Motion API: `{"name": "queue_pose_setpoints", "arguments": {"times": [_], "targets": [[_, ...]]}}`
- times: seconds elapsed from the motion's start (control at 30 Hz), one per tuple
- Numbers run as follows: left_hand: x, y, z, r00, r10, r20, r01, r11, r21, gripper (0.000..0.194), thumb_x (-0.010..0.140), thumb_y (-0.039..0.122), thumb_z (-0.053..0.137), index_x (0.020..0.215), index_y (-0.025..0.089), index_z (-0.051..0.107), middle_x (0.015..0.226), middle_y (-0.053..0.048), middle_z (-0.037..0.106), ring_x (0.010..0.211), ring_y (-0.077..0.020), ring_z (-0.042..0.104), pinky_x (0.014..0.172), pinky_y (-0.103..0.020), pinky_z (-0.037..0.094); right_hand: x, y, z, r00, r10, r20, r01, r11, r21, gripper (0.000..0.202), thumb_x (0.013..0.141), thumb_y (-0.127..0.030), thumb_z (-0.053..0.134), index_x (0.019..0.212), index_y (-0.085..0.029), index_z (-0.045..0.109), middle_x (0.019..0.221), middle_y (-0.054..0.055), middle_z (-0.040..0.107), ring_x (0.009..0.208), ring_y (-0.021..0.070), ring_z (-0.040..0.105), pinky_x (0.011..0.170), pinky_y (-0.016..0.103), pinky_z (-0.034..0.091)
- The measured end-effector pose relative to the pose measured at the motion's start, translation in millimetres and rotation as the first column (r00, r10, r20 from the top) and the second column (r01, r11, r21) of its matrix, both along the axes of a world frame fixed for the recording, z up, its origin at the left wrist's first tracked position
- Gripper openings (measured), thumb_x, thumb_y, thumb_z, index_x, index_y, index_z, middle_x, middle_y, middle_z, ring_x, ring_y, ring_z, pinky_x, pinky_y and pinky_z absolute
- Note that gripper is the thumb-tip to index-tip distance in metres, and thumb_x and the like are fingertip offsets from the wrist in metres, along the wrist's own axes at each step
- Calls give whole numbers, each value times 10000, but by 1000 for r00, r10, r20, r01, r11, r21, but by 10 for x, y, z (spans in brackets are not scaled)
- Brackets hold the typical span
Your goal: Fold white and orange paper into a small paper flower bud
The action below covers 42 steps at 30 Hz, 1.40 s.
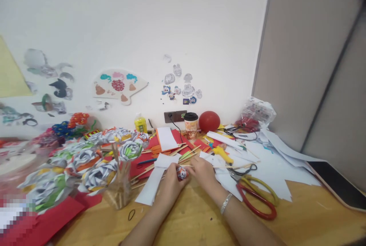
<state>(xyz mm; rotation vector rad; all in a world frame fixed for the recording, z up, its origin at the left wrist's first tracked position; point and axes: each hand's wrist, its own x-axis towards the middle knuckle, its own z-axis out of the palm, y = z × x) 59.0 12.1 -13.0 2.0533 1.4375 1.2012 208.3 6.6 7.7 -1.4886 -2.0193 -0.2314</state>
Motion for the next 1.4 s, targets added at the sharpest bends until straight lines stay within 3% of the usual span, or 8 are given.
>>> {"name": "queue_pose_setpoints", "arguments": {"times": [0.2,0.3,0.37,0.5,0.7,0.97,1.2,1.4], "targets": [[-22,-40,33,991,-84,-103,82,996,-26,423,639,301,656,989,191,447,887,-52,588,807,-219,576,706,-323,451,4,-19,38,998,-21,60,24,999,-39,215,840,-341,497,758,-175,606,770,59,637,738,183,582,602,250,376],[-69,-28,103,979,-153,-133,155,988,6,234,798,358,475,965,196,505,900,-70,604,847,-222,570,754,-341,443,18,-39,46,998,-21,56,23,998,-51,201,820,-337,522,733,-180,613,745,49,652,713,176,589,596,241,368],[-102,12,141,968,-195,-158,208,976,69,244,859,334,353,897,205,557,870,-68,614,841,-212,570,766,-333,440,26,-56,50,998,-16,55,19,998,-59,208,815,-346,528,718,-183,614,737,43,659,696,168,591,592,235,363],[-151,107,161,953,-200,-230,240,957,163,186,817,268,429,776,204,599,777,-52,622,759,-199,573,709,-307,449,21,-87,66,998,-4,59,8,998,-69,221,816,-360,525,720,-183,616,735,37,667,689,160,599,589,227,361],[-158,82,205,937,-220,-270,269,949,162,157,779,212,483,676,193,599,706,-48,610,704,-187,569,666,-282,445,-6,-110,72,998,50,49,-47,997,-59,229,841,-362,488,775,-188,622,763,36,676,705,157,608,604,226,368],[-133,36,247,888,-192,-419,306,925,226,220,826,188,412,699,165,590,721,-63,578,702,-180,540,644,-276,421,-10,-120,60,996,49,76,-44,997,-63,258,846,-354,484,706,-181,615,718,37,668,668,160,597,583,232,345],[-141,-20,300,845,-163,-509,307,928,212,104,693,80,492,705,159,559,736,-41,564,701,-177,519,625,-274,398,14,-141,98,987,162,18,-161,986,-38,162,845,-284,490,828,-189,620,791,29,670,729,152,595,627,225,359],[-129,0,260,814,-138,-564,310,925,220,115,689,70,493,713,153,569,744,-51,575,704,-184,531,628,-283,407,12,-89,-11,979,167,116,-166,986,-16,215,868,-261,445,769,-177,616,740,41,668,680,153,589,621,230,354]]}}
